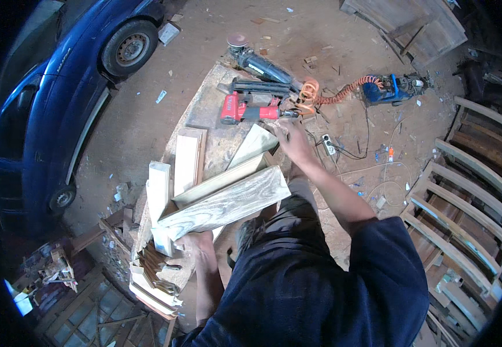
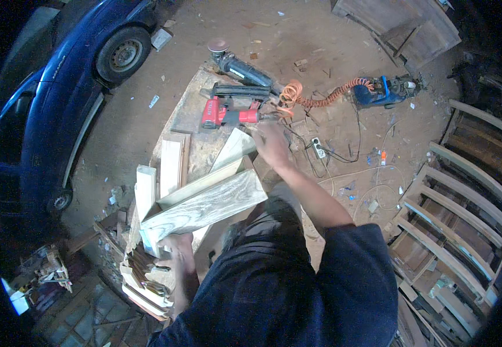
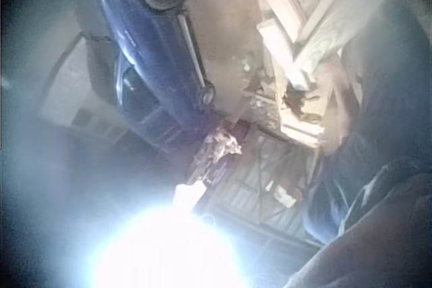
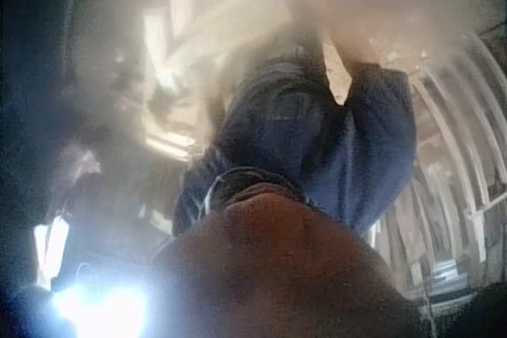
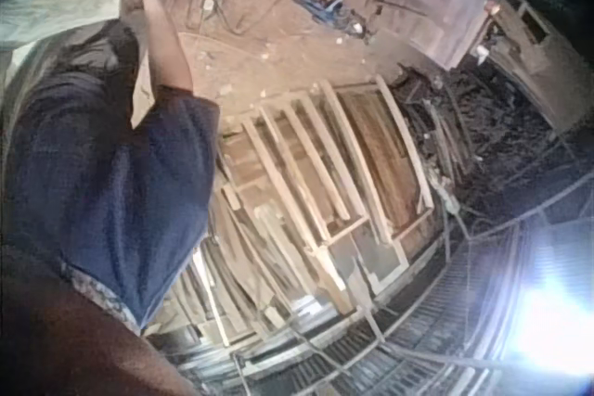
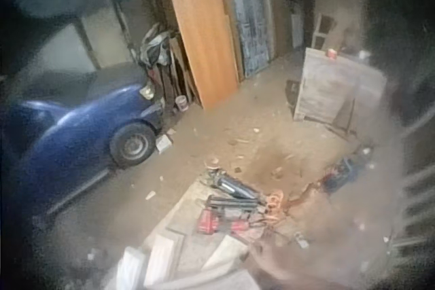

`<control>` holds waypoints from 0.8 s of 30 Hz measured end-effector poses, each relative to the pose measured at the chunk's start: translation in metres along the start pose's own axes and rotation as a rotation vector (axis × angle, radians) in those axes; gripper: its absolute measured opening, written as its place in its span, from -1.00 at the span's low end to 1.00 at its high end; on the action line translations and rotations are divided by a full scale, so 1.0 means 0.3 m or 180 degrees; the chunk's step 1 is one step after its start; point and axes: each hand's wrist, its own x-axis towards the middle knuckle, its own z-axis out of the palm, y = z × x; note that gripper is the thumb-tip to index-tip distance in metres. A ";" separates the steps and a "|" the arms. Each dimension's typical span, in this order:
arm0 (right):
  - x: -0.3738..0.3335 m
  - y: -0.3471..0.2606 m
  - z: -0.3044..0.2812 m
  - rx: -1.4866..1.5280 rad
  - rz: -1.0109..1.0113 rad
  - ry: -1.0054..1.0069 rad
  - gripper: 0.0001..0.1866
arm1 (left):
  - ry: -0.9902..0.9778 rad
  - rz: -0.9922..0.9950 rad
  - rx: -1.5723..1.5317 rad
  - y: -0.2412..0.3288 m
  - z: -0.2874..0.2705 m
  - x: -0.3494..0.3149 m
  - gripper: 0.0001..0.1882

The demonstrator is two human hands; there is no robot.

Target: The person assembles a rectangular wooden frame by joining four pieces of lumber using a pneumatic nail gun. They position the pieces on a workbench, secure them with nails, and then move the completed frame to a storage area.

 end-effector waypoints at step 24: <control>-0.372 -0.027 0.256 0.4417 0.3725 0.0273 -0.46 | -0.2137 0.0696 0.4278 -0.040 0.145 0.058 -0.47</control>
